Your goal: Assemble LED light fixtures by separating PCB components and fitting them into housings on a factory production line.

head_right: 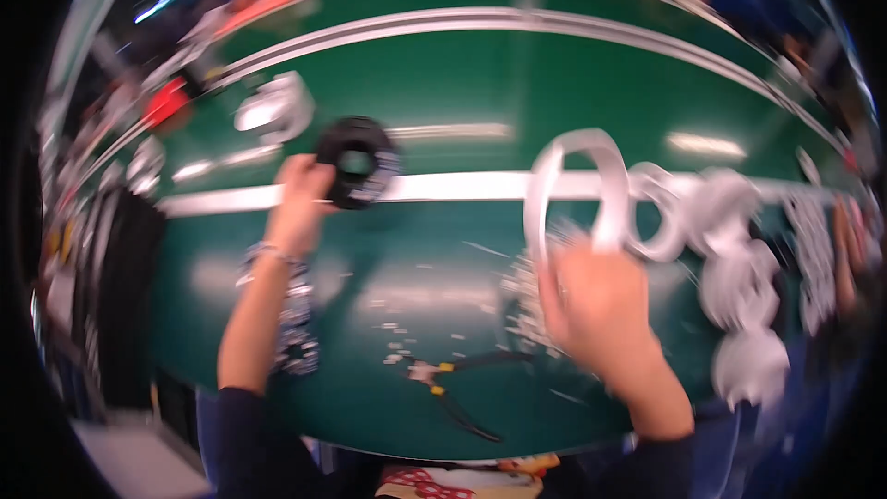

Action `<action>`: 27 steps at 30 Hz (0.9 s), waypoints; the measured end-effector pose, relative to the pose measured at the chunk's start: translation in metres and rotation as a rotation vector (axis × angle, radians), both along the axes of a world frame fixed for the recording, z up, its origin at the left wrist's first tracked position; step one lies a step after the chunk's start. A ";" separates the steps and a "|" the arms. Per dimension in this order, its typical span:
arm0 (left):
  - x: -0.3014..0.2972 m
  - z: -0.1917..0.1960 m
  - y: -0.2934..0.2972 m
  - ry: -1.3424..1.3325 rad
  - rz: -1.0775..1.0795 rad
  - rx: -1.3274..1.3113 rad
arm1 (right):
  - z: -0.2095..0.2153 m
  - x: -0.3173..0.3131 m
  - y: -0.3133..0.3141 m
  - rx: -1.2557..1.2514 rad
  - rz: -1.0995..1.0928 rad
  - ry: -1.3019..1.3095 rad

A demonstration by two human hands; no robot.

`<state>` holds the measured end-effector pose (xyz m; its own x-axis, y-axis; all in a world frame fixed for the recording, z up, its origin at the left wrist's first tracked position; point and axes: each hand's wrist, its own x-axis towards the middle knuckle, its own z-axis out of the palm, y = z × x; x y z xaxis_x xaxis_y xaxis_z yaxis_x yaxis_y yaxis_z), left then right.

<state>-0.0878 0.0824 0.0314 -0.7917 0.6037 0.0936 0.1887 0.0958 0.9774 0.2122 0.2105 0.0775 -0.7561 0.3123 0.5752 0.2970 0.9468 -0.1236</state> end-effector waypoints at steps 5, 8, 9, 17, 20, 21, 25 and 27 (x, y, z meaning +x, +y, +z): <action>0.035 -0.012 -0.019 -0.197 -0.047 0.245 | -0.020 0.016 -0.083 -0.161 0.485 -0.770; 0.042 -0.008 -0.040 -0.283 -0.032 0.412 | -0.045 0.008 -0.093 -0.083 0.647 -0.554; 0.045 -0.005 -0.048 -0.291 -0.013 0.445 | -0.045 0.006 -0.095 -0.119 0.623 -0.653; 0.063 -0.011 -0.055 -0.390 -0.038 0.457 | -0.023 -0.020 -0.073 -0.057 0.413 -0.565; 0.064 -0.021 -0.049 -0.325 -0.027 0.419 | -0.034 -0.020 -0.064 -0.258 0.365 -0.633; 0.068 -0.015 -0.053 -0.215 0.040 0.360 | -0.035 -0.023 -0.057 -0.383 0.363 -0.674; 0.067 -0.018 -0.076 -0.266 0.060 0.378 | -0.038 -0.039 -0.049 -0.446 0.399 -0.601; 0.079 -0.005 -0.067 -0.344 -0.061 0.538 | -0.034 -0.031 -0.043 -0.513 0.387 -0.441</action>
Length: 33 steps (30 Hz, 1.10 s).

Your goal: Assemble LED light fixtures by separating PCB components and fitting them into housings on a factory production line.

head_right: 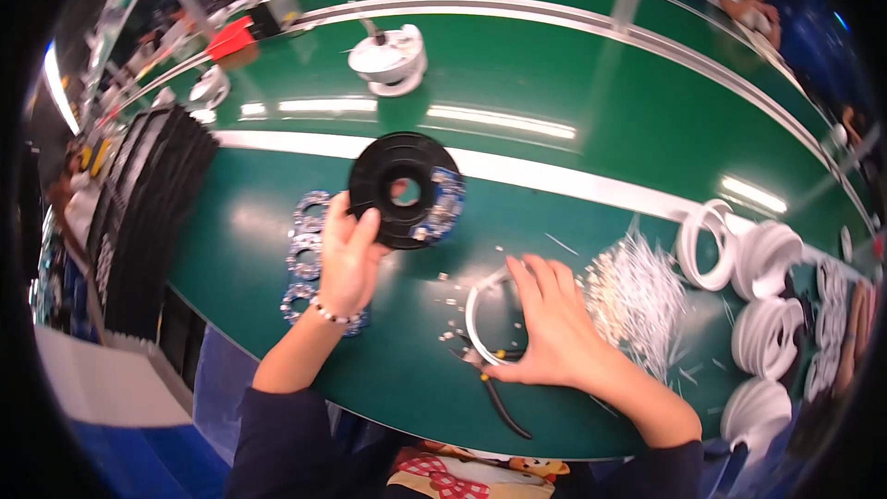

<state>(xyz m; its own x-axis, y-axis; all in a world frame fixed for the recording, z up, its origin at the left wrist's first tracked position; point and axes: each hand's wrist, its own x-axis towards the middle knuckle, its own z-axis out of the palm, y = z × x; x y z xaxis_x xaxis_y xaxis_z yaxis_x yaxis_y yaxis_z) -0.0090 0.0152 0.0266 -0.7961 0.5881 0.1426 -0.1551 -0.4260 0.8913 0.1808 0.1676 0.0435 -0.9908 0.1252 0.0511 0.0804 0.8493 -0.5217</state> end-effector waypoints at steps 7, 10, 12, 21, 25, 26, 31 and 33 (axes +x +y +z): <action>0.030 -0.021 0.008 0.062 -0.136 -0.039 | 0.019 -0.030 0.020 -0.709 -0.271 0.649; 0.040 -0.031 0.012 0.222 -0.130 -0.018 | -0.002 -0.051 -0.003 -0.579 -0.245 0.537; 0.048 -0.034 0.012 0.201 -0.096 -0.046 | -0.005 -0.058 -0.019 -0.265 -0.244 0.519; 0.015 -0.020 -0.009 -0.651 -0.615 0.353 | -0.015 -0.062 -0.027 -0.389 -0.108 0.469; 0.012 -0.026 -0.011 -0.773 -0.599 0.340 | -0.014 -0.067 -0.029 -0.296 -0.057 0.395; 0.011 -0.028 -0.013 -0.777 -0.591 0.335 | -0.015 -0.068 -0.029 -0.339 -0.054 0.382; 0.013 -0.021 -0.013 -0.602 -0.539 0.226 | -0.002 -0.059 -0.039 -0.294 -0.056 0.400; 0.015 -0.021 -0.013 -0.573 -0.559 0.281 | 0.000 -0.058 -0.043 -0.185 -0.040 0.432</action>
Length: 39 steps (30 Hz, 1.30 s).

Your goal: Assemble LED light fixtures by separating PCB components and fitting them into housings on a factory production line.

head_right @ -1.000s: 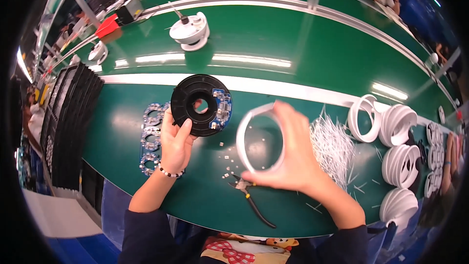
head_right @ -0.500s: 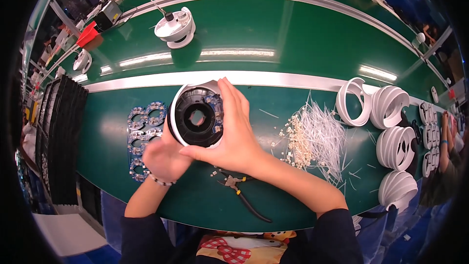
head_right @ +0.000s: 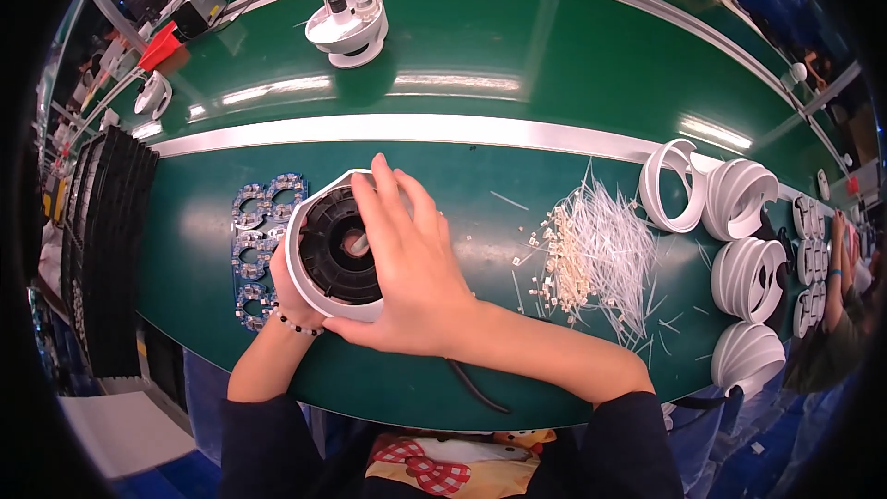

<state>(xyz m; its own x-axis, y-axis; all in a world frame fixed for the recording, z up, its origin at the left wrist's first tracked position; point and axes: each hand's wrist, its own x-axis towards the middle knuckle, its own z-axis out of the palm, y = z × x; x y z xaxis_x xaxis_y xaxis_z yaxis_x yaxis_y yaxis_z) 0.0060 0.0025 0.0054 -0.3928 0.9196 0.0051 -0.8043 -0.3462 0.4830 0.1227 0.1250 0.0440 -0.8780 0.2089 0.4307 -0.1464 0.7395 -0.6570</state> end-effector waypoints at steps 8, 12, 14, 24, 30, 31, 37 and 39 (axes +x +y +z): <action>0.007 -0.001 0.004 0.020 0.079 -0.013 | -0.010 -0.006 0.008 -0.060 0.032 0.029; 0.008 0.008 0.003 0.106 0.156 -0.093 | -0.003 -0.009 0.011 0.000 0.093 0.109; 0.004 -0.005 0.002 0.039 0.076 0.072 | -0.002 -0.010 0.020 -0.178 0.194 0.122; 0.000 -0.012 0.000 -0.179 0.059 0.081 | -0.003 -0.017 0.005 0.083 0.125 0.060; -0.004 -0.012 -0.003 -0.032 0.041 0.078 | -0.003 -0.023 0.005 0.122 0.072 0.060; -0.005 -0.013 -0.004 -0.009 0.077 0.081 | -0.004 -0.026 0.004 0.103 0.044 0.042; -0.010 -0.006 -0.002 0.002 0.265 0.056 | -0.018 -0.044 -0.014 0.029 -0.106 0.146; -0.012 -0.002 -0.001 0.037 0.277 0.056 | -0.021 -0.047 -0.020 0.016 -0.142 0.179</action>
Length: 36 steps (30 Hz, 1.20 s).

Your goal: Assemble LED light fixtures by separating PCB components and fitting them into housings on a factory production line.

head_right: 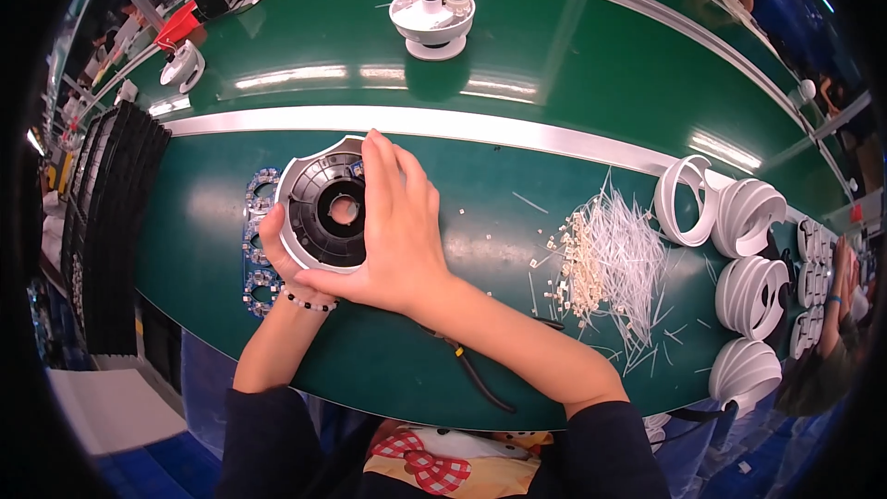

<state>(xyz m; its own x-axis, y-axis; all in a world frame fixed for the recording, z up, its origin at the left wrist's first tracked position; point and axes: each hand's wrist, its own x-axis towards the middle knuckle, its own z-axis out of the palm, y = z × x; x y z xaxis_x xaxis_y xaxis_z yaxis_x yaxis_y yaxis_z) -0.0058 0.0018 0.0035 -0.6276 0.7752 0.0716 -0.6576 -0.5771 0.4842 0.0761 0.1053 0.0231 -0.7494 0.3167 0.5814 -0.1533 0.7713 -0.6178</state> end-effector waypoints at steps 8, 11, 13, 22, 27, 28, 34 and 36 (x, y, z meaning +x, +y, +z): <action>-0.019 0.013 0.058 -0.128 0.027 -0.324 | -0.010 0.014 0.041 -0.002 -0.023 -0.116; -0.055 0.011 0.061 -0.049 -0.103 -0.413 | 0.016 0.064 0.040 0.161 0.186 -0.278; -0.073 -0.004 0.080 -0.033 0.075 -0.505 | 0.009 0.107 0.031 0.251 0.278 -0.547; -0.255 -0.090 0.170 0.153 0.615 -0.769 | 0.010 0.163 -0.009 0.278 0.185 -0.825; -0.219 -0.037 0.207 0.475 0.596 -1.135 | 0.016 0.180 0.015 0.283 0.175 -0.899; -0.208 -0.019 0.213 0.512 0.603 -1.214 | 0.018 0.184 0.020 0.288 0.182 -0.899; -0.194 0.043 0.163 1.052 1.114 -1.079 | 0.016 0.142 0.049 0.698 0.260 -0.711; -0.210 0.037 0.187 1.251 1.232 -0.765 | 0.038 0.128 0.069 0.798 0.202 -0.648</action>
<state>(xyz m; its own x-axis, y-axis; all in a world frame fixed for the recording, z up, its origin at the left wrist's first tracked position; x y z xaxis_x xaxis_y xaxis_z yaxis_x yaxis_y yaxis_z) -0.2154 0.1884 0.0408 -0.6426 0.0867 0.7613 0.7638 0.1508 0.6276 0.2046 0.1747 0.0612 -0.9884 -0.1481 0.0344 -0.1463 0.9880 0.0497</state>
